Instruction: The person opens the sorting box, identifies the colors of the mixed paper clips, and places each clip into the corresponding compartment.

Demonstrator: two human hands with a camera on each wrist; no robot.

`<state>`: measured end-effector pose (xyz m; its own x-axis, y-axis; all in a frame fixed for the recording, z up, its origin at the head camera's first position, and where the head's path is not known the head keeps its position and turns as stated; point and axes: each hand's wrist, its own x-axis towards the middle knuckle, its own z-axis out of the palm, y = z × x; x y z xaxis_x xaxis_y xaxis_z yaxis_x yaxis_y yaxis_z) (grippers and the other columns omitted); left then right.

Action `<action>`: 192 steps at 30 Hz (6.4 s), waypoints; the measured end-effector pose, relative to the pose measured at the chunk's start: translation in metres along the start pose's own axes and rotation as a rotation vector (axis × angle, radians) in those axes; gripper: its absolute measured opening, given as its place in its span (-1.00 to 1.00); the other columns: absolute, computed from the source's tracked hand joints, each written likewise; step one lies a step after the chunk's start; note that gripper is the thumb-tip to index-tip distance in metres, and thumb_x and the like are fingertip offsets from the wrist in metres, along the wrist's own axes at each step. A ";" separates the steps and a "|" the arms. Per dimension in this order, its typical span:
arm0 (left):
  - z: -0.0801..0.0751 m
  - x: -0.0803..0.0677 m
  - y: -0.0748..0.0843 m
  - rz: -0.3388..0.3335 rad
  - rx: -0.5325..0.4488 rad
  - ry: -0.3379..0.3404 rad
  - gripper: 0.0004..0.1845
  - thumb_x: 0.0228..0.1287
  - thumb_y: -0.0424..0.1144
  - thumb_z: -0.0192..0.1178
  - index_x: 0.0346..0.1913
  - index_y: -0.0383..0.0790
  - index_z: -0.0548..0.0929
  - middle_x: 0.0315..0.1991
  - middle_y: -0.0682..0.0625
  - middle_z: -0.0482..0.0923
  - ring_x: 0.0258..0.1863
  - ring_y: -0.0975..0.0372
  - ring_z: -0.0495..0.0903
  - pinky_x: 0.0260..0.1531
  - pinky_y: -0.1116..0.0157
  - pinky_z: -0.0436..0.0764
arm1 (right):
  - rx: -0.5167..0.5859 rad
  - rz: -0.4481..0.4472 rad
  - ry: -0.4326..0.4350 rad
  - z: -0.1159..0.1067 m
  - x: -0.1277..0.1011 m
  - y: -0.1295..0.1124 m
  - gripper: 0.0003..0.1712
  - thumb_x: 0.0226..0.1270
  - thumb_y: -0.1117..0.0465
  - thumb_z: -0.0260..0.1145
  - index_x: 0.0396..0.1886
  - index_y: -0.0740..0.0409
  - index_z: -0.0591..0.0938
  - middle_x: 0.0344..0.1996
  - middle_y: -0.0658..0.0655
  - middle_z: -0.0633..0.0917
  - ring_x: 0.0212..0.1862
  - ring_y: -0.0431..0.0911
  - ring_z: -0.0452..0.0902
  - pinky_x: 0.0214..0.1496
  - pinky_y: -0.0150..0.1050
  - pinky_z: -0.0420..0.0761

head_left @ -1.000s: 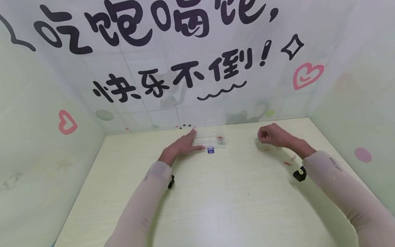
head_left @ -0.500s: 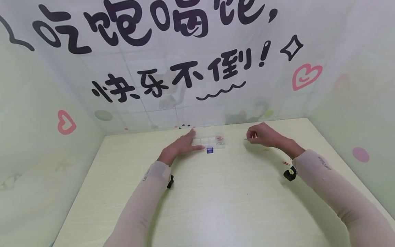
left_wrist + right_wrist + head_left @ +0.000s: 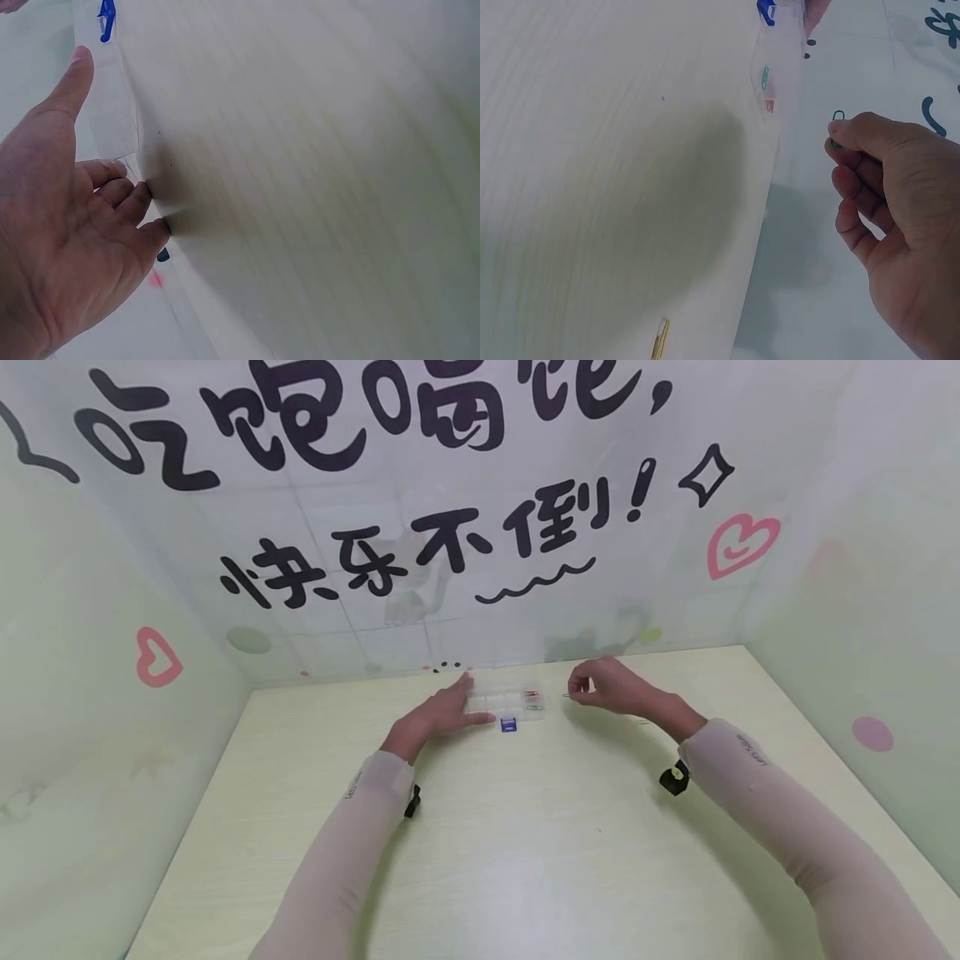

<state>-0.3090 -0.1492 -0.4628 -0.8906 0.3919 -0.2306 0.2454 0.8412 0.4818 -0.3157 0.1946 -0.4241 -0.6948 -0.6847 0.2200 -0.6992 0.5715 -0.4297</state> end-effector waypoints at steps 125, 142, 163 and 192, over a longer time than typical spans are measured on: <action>-0.001 -0.002 0.002 0.010 -0.025 0.001 0.18 0.46 0.34 0.19 0.72 -0.31 -0.20 0.76 -0.13 -0.30 0.72 -0.02 -0.12 0.68 0.03 -0.03 | 0.038 0.177 -0.123 -0.021 -0.095 0.072 -0.90 0.28 0.41 0.55 -0.28 0.17 0.80 -0.33 -0.05 0.77 -0.26 -0.22 0.61 -0.18 -0.27 0.66; 0.000 -0.001 0.000 0.018 -0.021 0.008 0.19 0.45 0.37 0.18 0.72 -0.30 -0.20 0.75 -0.13 -0.29 0.72 -0.03 -0.12 0.68 0.03 -0.03 | 0.071 0.249 -0.150 -0.018 -0.096 0.070 -0.86 0.36 0.42 0.46 -0.37 0.13 0.74 -0.40 -0.05 0.72 -0.32 -0.22 0.50 -0.21 -0.38 0.56; 0.000 -0.001 0.000 0.023 -0.011 -0.004 0.17 0.46 0.36 0.17 0.72 -0.31 -0.17 0.76 -0.11 -0.33 0.72 -0.03 -0.14 0.68 0.03 -0.04 | 0.048 0.214 -0.112 -0.019 -0.078 0.054 -0.80 0.36 0.45 0.40 -0.42 0.11 0.69 -0.46 -0.08 0.67 -0.34 -0.21 0.50 -0.26 -0.35 0.52; 0.000 0.001 -0.001 0.003 -0.021 -0.007 0.19 0.45 0.37 0.18 0.73 -0.27 -0.23 0.76 -0.10 -0.32 0.72 -0.03 -0.13 0.68 0.02 -0.03 | 0.104 0.108 -0.011 0.001 -0.010 0.015 -0.87 0.36 0.42 0.44 -0.36 0.13 0.71 -0.42 -0.04 0.70 -0.29 -0.13 0.56 -0.20 -0.24 0.58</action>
<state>-0.3097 -0.1492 -0.4636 -0.8870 0.3974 -0.2350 0.2403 0.8320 0.5000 -0.3190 0.2097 -0.4335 -0.7629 -0.6269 0.1581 -0.5988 0.5928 -0.5385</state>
